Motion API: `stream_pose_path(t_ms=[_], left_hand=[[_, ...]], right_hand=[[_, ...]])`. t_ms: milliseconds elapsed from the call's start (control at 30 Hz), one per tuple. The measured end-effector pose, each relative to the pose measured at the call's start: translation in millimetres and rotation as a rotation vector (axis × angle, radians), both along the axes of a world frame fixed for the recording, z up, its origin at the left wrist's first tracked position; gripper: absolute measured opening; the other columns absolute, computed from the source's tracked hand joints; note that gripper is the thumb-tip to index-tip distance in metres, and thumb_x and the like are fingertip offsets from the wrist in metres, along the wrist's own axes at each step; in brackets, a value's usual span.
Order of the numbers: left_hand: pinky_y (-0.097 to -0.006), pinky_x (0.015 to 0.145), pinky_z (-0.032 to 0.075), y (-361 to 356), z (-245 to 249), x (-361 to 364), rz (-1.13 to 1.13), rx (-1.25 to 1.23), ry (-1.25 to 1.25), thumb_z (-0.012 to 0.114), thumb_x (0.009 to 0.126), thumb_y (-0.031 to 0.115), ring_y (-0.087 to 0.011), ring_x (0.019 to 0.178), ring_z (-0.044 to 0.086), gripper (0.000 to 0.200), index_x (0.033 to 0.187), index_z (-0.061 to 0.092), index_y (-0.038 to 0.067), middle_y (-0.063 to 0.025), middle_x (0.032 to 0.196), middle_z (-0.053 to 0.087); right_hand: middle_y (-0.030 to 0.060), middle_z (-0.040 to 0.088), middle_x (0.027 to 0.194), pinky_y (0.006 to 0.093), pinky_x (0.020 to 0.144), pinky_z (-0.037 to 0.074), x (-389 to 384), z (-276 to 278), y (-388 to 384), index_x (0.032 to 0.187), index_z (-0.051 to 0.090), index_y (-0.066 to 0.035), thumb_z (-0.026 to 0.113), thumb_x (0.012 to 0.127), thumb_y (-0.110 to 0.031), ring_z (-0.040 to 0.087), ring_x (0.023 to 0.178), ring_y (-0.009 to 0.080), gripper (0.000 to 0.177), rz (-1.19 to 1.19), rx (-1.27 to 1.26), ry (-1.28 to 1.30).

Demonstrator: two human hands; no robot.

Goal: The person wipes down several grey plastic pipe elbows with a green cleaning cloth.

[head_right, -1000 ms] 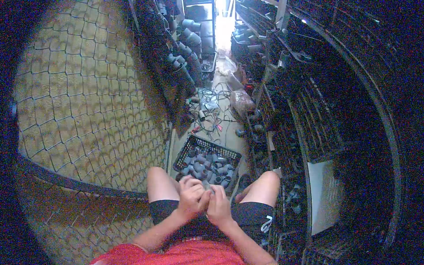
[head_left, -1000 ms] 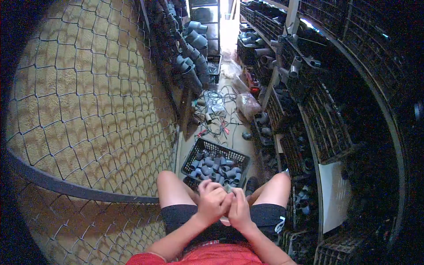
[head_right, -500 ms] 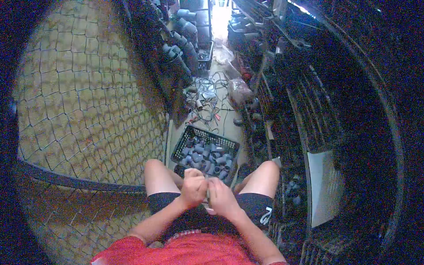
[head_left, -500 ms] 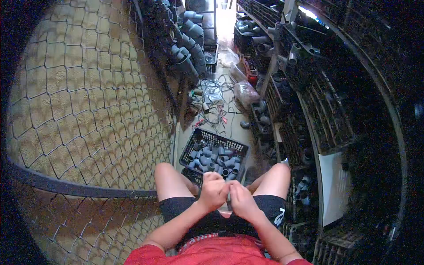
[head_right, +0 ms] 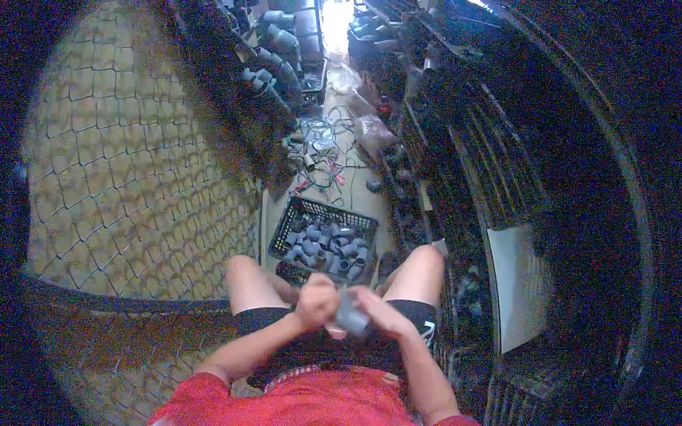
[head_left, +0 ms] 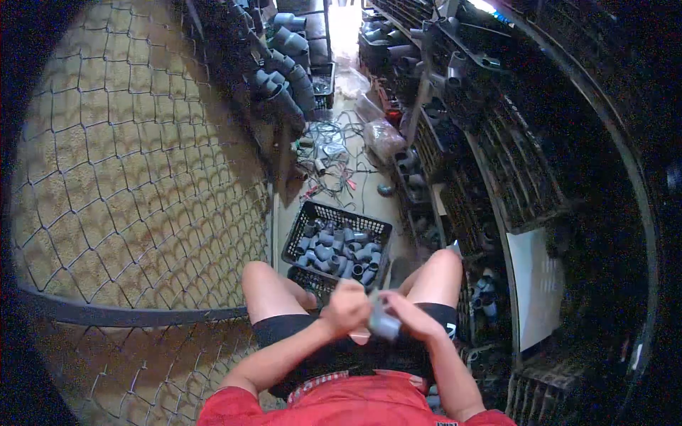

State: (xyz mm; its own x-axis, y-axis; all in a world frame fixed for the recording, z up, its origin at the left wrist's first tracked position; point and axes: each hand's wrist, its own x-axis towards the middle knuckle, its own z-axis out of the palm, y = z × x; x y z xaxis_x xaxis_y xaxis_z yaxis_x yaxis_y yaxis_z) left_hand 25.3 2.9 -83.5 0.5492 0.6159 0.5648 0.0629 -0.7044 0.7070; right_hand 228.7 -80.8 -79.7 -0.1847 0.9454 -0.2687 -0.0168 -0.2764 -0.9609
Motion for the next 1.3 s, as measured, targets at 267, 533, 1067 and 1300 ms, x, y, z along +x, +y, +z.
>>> stream_pose_path(t_ms=[267, 533, 1067, 1300], left_hand=[[-0.0493, 0.081, 0.048, 109.1, -226.1, -41.8, 0.844, -0.963, 0.482, 0.044, 0.095, 0.057, -0.0433, 0.093, 0.066, 0.067, 0.089, 0.071, -0.004, -0.0263, 0.091, 0.069], [-0.0372, 0.073, 0.049, 118.3, -229.1, -38.6, 0.729, -0.9, 0.214, 0.056, 0.095, 0.051, -0.0182, 0.075, 0.064, 0.057, 0.098, 0.071, -0.004, -0.0132, 0.082, 0.072], [-0.0305, 0.074, 0.049, 75.5, -155.4, -44.7, 0.608, -0.913, 0.213, 0.057, 0.097, 0.04, -0.0126, 0.079, 0.062, 0.046, 0.1, 0.071, -0.003, -0.0091, 0.084, 0.072], [-0.0313, 0.076, 0.048, 74.7, -160.0, -35.3, 0.578, -0.956, 0.117, 0.056, 0.098, 0.038, -0.0137, 0.081, 0.062, 0.045, 0.103, 0.07, -0.004, -0.0109, 0.089, 0.072]], right_hand=[[0.0173, 0.062, 0.119, 0.0447, 0.104, 0.039, 238.5, 148.1, -78.2, 0.119, 0.061, -0.003, 0.055, 0.098, -0.025, 0.056, 0.113, 0.0339, 0.031, -1.35, 0.458, -1.573], [0.0211, 0.043, 0.144, 0.0579, 0.108, 0.03, 342.8, 94.6, -146.6, 0.146, 0.032, -0.009, 0.064, 0.083, -0.054, 0.036, 0.131, 0.0483, 0.084, -1.401, -0.519, -1.926], [0.0233, 0.055, 0.132, 0.0506, 0.099, 0.042, 310.1, 96.1, -123.1, 0.14, 0.046, -0.005, 0.064, 0.092, -0.037, 0.055, 0.118, 0.0418, 0.061, -1.837, 0.199, -1.807], [0.0257, 0.049, 0.135, 0.0474, 0.104, 0.04, 265.0, 83.2, -121.0, 0.138, 0.042, 0.003, 0.061, 0.096, -0.021, 0.051, 0.122, 0.0395, 0.051, -1.855, 0.608, -1.661]])
